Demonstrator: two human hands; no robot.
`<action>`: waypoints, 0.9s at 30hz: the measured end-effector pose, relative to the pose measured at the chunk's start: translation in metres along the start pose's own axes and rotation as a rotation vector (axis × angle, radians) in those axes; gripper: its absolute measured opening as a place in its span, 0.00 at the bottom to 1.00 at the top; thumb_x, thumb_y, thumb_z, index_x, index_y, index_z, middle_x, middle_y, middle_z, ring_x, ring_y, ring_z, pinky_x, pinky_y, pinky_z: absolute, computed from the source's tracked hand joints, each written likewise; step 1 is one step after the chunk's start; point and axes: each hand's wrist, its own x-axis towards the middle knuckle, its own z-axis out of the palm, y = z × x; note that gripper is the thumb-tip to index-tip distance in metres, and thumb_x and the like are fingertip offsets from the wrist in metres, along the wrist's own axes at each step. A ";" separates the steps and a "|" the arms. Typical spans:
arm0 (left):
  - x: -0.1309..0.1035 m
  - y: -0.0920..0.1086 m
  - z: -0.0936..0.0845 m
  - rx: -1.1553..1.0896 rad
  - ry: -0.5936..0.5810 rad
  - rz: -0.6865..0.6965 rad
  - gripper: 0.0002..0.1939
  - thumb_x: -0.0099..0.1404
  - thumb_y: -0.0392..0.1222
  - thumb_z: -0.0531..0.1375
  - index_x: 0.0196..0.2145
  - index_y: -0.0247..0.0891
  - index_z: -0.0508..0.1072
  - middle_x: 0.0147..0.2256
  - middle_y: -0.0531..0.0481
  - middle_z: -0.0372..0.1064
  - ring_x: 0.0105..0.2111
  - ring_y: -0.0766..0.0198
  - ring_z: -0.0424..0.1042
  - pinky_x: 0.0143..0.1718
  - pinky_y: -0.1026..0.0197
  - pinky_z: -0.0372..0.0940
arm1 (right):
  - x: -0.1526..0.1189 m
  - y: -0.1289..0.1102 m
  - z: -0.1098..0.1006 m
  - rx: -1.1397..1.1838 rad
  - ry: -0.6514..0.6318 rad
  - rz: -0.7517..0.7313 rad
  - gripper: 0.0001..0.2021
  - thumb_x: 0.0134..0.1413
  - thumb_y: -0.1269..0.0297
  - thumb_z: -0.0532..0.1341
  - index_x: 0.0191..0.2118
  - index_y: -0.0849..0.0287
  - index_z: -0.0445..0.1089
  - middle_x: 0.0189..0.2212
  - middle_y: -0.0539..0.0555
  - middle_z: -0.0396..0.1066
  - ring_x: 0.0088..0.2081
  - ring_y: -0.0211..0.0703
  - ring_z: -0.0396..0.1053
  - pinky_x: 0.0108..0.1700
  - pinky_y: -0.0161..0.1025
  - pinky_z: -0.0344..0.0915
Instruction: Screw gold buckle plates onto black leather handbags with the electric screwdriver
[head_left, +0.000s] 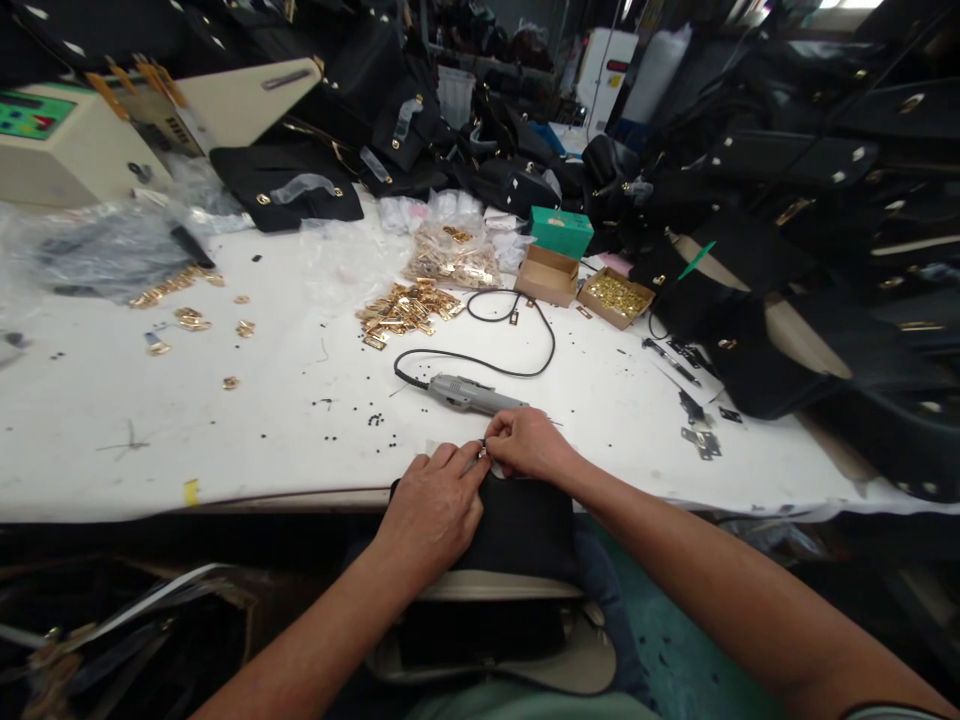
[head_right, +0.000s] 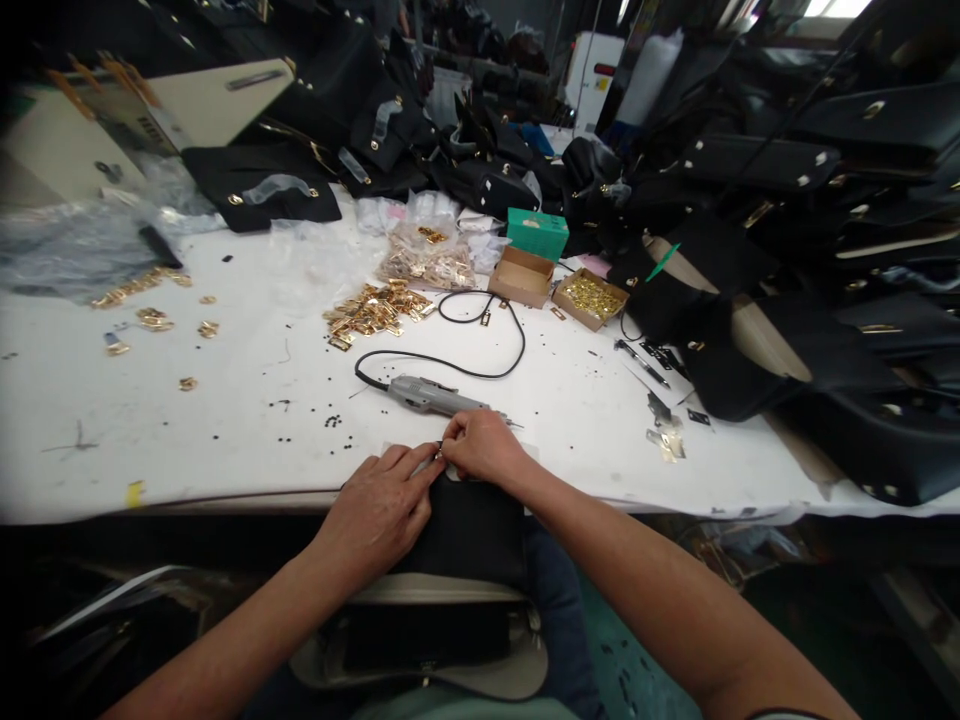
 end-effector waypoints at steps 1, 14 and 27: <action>0.000 -0.001 0.000 -0.004 0.000 0.001 0.22 0.67 0.35 0.53 0.58 0.40 0.69 0.58 0.46 0.68 0.49 0.50 0.65 0.44 0.47 0.64 | 0.000 0.000 0.000 0.006 0.000 0.008 0.06 0.46 0.71 0.59 0.30 0.59 0.73 0.17 0.47 0.72 0.18 0.37 0.69 0.19 0.28 0.61; -0.001 -0.007 0.005 -0.097 0.036 -0.002 0.21 0.68 0.35 0.54 0.57 0.41 0.70 0.58 0.47 0.68 0.51 0.50 0.65 0.45 0.47 0.65 | 0.003 0.002 0.003 0.070 -0.034 0.012 0.07 0.47 0.73 0.60 0.33 0.58 0.73 0.17 0.45 0.71 0.18 0.36 0.70 0.19 0.28 0.63; -0.004 -0.003 0.002 -0.069 0.065 -0.008 0.19 0.67 0.35 0.55 0.55 0.44 0.72 0.57 0.48 0.69 0.50 0.51 0.66 0.44 0.48 0.66 | 0.003 0.008 0.001 0.181 -0.099 0.015 0.06 0.55 0.63 0.65 0.34 0.60 0.75 0.20 0.48 0.74 0.21 0.38 0.73 0.22 0.29 0.69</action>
